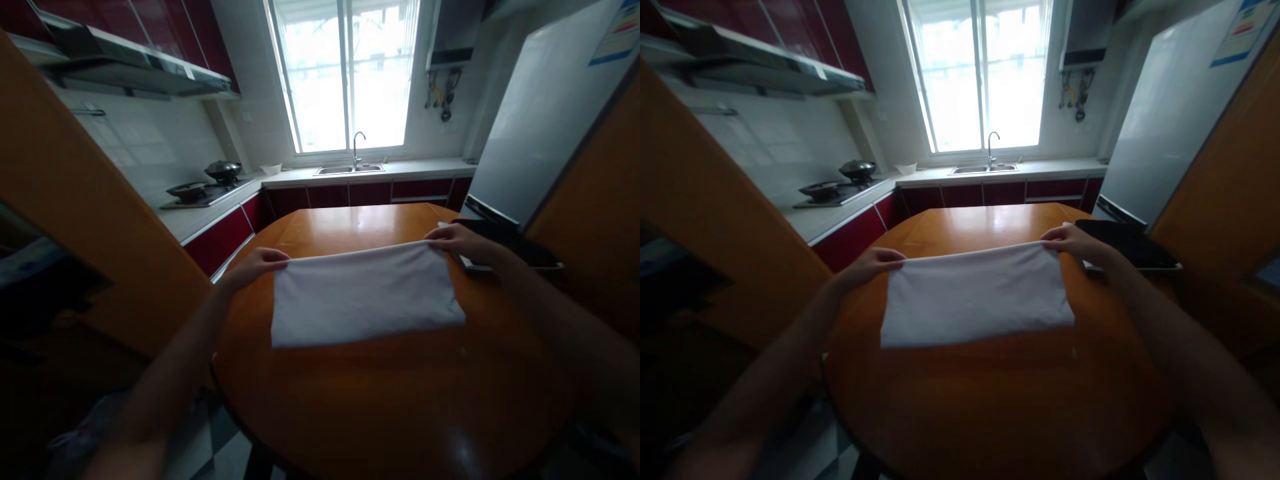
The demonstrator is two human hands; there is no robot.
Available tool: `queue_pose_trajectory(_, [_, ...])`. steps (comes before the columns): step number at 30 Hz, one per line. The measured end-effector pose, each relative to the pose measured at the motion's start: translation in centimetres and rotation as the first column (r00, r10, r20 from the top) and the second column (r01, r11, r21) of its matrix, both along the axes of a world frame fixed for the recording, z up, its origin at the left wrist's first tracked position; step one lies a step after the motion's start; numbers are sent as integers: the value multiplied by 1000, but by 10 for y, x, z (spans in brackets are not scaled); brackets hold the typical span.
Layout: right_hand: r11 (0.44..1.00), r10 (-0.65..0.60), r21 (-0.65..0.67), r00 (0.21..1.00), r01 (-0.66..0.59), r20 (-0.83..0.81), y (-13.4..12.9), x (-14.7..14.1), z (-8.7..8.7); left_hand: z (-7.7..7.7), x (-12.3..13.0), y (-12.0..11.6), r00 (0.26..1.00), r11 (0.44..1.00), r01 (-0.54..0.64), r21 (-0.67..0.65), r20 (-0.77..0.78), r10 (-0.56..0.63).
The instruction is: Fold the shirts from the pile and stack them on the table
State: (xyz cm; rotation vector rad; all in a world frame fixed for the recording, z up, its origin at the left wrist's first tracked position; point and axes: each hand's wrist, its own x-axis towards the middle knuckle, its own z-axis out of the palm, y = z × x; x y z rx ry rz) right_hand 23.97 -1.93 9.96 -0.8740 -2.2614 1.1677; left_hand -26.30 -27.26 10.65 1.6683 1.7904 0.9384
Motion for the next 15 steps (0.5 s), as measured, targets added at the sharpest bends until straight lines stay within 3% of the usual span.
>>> queue_pose_trajectory(2, [996,-30,-82,999,33,36,16,-21,-31,-29,-5,26,999,997,14,-78,33,-11])
queue_pose_trajectory(4, [994,-76,-75,992,83,96,26,-38,-58,-52,-7,47,1000,993,11,-119,8,-10])
queue_pose_trajectory(7, [989,-148,12,973,148,179,36,-53,-82,-70,-11,67,993,992,2,-126,-120,-18])
queue_pose_trajectory(12, [976,-210,122,938,182,276,48,-60,-88,-75,-21,86,964,990,-45,-132,-265,9])
queue_pose_trajectory(15, [947,-292,226,902,227,318,40,-69,-84,-74,-10,89,927,988,-131,-77,-364,95])
